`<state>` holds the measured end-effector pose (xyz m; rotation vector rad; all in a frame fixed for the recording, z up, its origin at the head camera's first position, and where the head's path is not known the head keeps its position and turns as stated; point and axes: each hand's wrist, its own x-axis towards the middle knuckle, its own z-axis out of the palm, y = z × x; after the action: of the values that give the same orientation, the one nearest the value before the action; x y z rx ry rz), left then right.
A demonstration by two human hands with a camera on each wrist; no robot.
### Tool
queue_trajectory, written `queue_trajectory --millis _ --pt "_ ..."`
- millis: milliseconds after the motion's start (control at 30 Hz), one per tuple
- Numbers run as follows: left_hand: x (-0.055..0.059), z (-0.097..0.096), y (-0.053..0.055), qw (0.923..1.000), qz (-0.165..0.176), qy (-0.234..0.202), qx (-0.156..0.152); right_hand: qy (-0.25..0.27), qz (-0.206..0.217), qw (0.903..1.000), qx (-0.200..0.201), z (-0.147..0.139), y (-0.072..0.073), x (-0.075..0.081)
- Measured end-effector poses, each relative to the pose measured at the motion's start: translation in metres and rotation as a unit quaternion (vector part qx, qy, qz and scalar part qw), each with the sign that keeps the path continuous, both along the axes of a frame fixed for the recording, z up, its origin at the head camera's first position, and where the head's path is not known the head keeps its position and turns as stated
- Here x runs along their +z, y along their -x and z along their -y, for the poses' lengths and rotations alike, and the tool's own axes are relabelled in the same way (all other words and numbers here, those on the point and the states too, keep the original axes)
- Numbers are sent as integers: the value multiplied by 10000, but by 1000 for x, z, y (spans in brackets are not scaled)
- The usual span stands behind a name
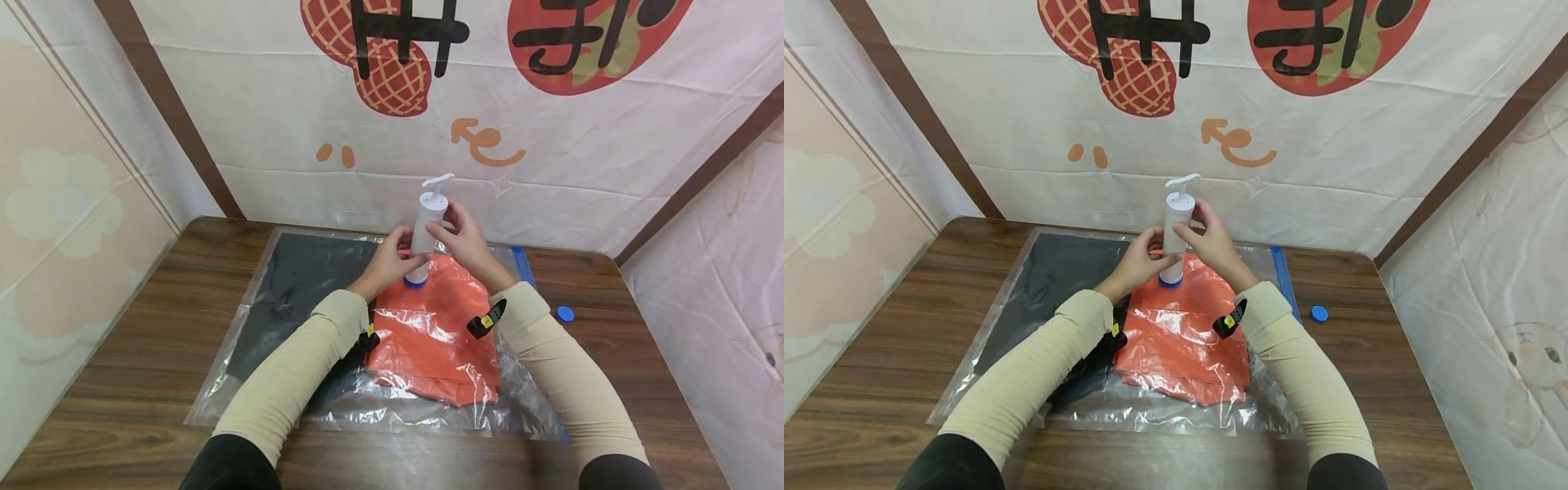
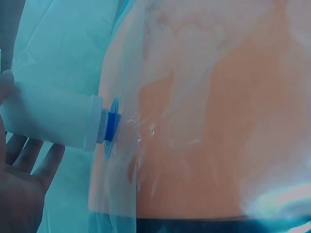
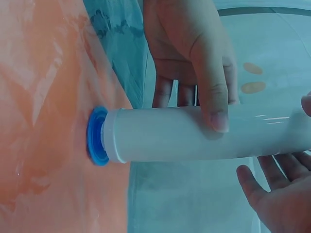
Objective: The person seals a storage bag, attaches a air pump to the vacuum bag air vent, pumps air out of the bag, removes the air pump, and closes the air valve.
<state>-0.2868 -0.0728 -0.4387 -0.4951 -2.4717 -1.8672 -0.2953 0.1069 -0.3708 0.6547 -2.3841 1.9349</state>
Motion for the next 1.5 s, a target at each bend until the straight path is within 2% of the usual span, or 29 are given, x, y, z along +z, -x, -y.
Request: queue_trajectory --millis 100,300,533,833,1133,1400,1500 --pt "0 0 0 10000 40 -16 7 63 -23 10000 56 0 -1 2" --pt "1 -2 -1 9999 73 -40 61 -48 -136 9999 -73 1 0 -1" --pt "2 -3 -3 9998 -8 171 124 -167 -161 9996 -178 2 0 -3" --pt "2 -3 -3 10000 65 -31 64 86 -8 10000 -24 2 -3 -3" --pt "0 -6 0 9999 -20 47 111 -132 44 9997 -204 3 -3 -5" --pt "1 -3 0 9998 -120 129 124 33 9 9999 169 -1 -3 -4" --pt "1 -2 0 9998 -105 58 125 82 -22 9998 198 0 -2 -5"
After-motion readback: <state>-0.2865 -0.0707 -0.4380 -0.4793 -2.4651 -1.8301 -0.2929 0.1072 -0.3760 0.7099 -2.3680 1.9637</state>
